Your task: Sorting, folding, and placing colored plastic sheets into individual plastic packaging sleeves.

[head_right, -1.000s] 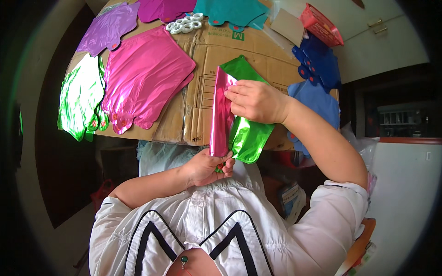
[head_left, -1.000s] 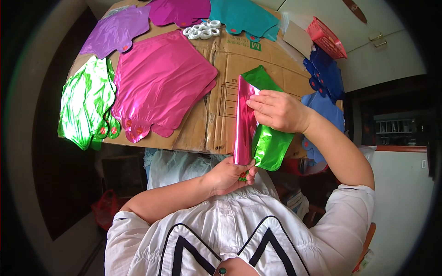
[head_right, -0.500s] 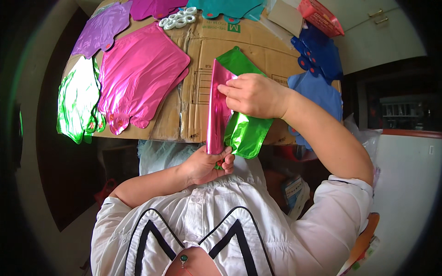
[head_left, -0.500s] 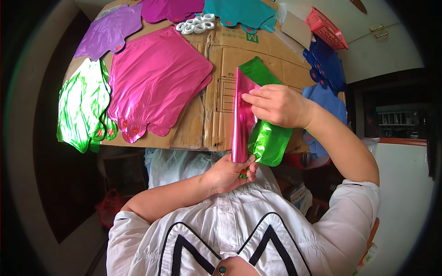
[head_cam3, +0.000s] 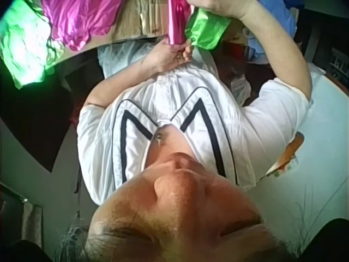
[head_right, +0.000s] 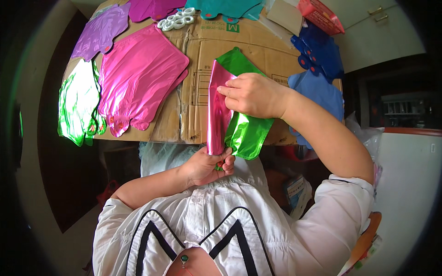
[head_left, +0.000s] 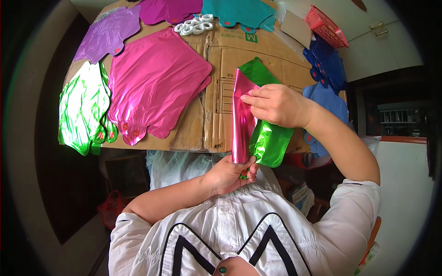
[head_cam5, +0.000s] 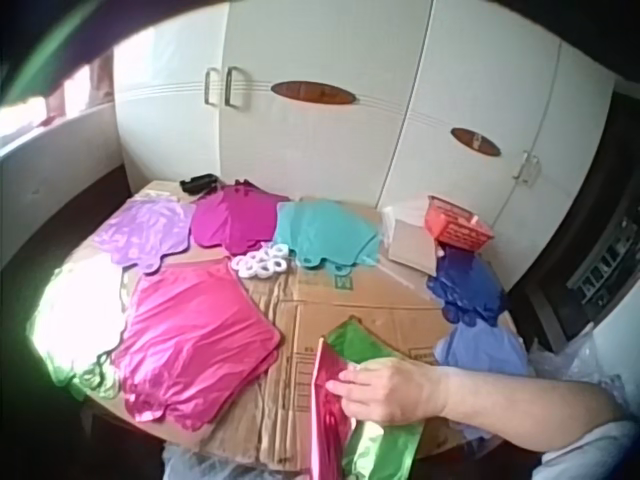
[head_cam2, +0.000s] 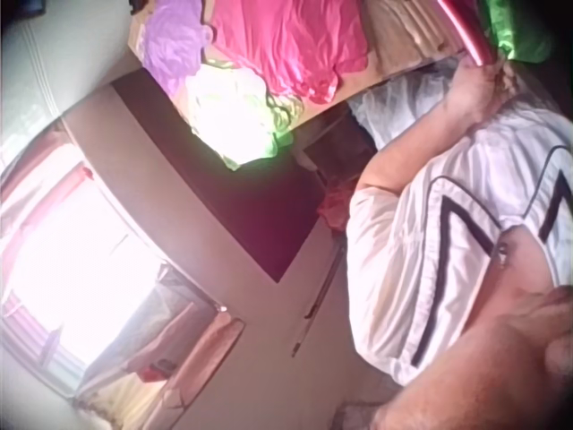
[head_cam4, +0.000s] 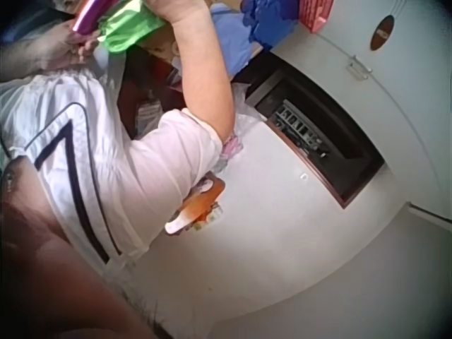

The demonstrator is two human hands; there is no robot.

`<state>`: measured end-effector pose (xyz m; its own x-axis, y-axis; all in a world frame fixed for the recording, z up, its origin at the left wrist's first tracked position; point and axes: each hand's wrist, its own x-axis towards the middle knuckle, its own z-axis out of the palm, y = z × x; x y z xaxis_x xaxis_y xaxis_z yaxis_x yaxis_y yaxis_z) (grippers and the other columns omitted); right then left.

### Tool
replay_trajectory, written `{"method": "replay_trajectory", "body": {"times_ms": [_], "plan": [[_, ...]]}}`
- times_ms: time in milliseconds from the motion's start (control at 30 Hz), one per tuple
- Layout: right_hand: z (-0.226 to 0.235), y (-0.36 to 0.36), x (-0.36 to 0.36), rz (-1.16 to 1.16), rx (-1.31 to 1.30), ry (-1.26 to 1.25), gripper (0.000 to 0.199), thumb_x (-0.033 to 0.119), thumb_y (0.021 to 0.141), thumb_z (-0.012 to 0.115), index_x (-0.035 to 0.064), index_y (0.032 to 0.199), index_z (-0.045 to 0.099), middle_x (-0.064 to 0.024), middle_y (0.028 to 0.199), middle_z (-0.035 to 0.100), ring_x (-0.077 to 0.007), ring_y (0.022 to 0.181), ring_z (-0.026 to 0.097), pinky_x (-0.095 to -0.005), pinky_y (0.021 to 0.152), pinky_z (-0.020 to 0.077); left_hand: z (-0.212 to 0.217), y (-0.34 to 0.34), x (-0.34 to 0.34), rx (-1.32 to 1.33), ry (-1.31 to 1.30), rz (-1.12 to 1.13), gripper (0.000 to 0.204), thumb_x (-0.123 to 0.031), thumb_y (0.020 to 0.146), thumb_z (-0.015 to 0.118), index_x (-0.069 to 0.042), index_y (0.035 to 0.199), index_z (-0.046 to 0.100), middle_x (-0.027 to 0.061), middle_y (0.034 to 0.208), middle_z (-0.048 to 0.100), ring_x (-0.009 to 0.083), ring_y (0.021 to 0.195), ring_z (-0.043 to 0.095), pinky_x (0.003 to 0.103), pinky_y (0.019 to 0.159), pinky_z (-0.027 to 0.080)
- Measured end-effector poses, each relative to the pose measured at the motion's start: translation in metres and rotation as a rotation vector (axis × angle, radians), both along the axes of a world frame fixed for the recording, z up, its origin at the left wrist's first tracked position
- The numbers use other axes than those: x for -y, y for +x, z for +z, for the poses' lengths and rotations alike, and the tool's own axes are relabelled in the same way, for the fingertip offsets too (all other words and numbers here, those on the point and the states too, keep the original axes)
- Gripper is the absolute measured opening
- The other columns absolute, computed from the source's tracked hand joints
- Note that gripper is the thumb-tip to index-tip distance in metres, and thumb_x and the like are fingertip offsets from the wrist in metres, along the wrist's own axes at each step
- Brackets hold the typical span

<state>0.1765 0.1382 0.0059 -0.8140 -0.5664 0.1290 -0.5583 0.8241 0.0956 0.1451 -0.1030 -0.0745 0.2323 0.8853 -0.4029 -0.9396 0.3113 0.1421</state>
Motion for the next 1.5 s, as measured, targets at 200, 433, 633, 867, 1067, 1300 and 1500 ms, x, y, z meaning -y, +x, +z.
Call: {"method": "replay_trajectory", "body": {"times_ms": [200,433,633,867,1067,1300,1500], "plan": [[-0.004,-0.003,-0.002,0.012,-0.01,-0.023,0.009,0.014,0.078,0.06,0.0065,0.079,0.064,-0.0125,0.111,0.069,-0.0215,0.097,0.067,-0.035,0.077,0.0544,0.003,-0.026,0.01,-0.186,0.089,-0.273,0.028,-0.019,0.098,0.058,-0.003,0.121,0.057,0.0126,0.105,0.065,0.0214,0.095,0.064,0.038,0.089,0.051],[-0.006,-0.001,-0.004,0.013,-0.03,-0.041,0.009,0.014,0.077,0.06,0.0062,0.078,0.064,-0.0117,0.108,0.069,-0.021,0.095,0.067,-0.0348,0.074,0.054,0.115,-0.129,-0.003,-1.539,0.316,-0.587,0.025,-0.019,0.092,0.066,0.002,0.106,0.067,0.0131,0.104,0.066,0.019,0.091,0.066,0.035,0.08,0.053],[-0.007,-0.003,-0.003,0.018,0.025,-0.034,0.008,0.015,0.075,0.059,0.0078,0.073,0.061,-0.0047,0.086,0.064,-0.0195,0.081,0.063,-0.0338,0.07,0.0519,0.042,-0.144,-0.085,-2.287,1.039,0.162,0.02,-0.015,0.081,0.071,-0.002,0.095,0.064,0.0127,0.096,0.061,0.0314,0.088,0.061,0.04,0.08,0.051],[-0.009,0.008,-0.002,-0.061,-0.093,-0.071,0.006,0.014,0.075,0.058,0.0097,0.071,0.057,-0.0025,0.076,0.057,-0.0193,0.079,0.061,-0.0335,0.069,0.0508,0.04,-0.14,-0.076,-2.406,0.984,-0.093,0.07,-0.045,0.071,0.077,-0.006,0.123,0.052,0.0144,0.128,0.05,0.0327,0.127,0.045,0.046,0.109,0.034],[0.036,0.082,0.035,-0.693,0.266,-0.177,0.021,0.024,0.075,0.071,0.0069,0.073,0.059,-0.0099,0.074,0.061,-0.0285,0.068,0.062,-0.0405,0.063,0.05,0.041,-0.135,-0.066,-2.484,0.939,-0.175,0.103,-0.068,0.061,0.074,-0.004,0.137,0.044,0.0156,0.13,0.047,0.0331,0.136,0.037,0.056,0.114,0.022],[-0.012,0.154,0.094,-1.338,0.801,-1.387,0.049,0.047,0.094,0.058,-0.0008,0.091,0.066,-0.0131,0.087,0.071,-0.0228,0.085,0.071,-0.036,0.07,0.0537,0.041,-0.135,-0.07,-2.539,0.951,-0.174,0.112,-0.077,0.056,0.069,-0.003,0.136,0.045,0.0167,0.132,0.045,0.0398,0.138,0.033,0.056,0.114,0.021],[-0.018,0.115,0.074,-1.315,0.124,-1.932,0.029,0.031,0.096,0.06,0.0021,0.098,0.062,-0.0017,0.083,0.065,-0.0063,0.064,0.058,-0.0264,0.059,0.05,0.038,-0.133,-0.071,-2.532,0.905,-0.252,0.117,-0.079,0.051,0.071,-0.003,0.136,0.042,0.0206,0.139,0.039,0.0407,0.14,0.028,0.054,0.114,0.023]]}}
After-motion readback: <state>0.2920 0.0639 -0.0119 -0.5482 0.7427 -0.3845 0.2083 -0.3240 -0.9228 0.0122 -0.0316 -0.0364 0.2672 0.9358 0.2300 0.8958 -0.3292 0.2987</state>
